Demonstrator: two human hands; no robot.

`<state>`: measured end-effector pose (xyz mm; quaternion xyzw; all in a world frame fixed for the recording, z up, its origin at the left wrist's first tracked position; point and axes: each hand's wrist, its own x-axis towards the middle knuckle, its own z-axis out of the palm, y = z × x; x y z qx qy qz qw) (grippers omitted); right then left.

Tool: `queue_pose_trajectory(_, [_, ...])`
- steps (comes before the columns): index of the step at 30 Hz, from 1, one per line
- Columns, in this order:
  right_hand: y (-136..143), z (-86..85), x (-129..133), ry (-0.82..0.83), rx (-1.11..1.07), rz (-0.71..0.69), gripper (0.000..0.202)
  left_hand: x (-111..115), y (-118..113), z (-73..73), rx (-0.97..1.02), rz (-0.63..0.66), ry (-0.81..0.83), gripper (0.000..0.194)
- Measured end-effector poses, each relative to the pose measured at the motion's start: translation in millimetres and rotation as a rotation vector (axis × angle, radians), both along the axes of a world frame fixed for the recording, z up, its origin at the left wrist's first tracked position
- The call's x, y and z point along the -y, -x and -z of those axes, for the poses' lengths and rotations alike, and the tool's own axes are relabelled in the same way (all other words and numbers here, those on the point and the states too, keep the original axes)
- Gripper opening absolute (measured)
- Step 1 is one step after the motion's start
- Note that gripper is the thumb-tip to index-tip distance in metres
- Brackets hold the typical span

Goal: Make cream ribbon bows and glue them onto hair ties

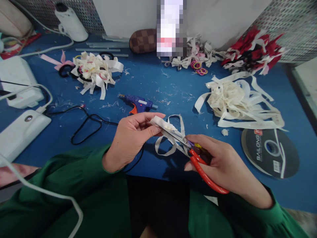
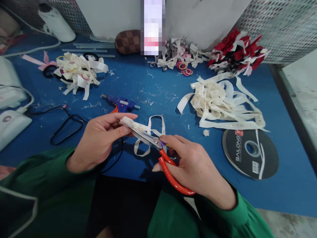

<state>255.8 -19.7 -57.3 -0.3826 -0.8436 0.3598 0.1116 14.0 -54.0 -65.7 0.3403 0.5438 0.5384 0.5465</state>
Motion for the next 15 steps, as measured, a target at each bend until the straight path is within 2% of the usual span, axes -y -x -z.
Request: queue_pose_trajectory(15, [-3.4, 1.5, 0.5, -0.041, -0.026, 0.005, 0.041, -0.5, 1.3, 0.0, 0.018, 0.025, 0.0, 0.026])
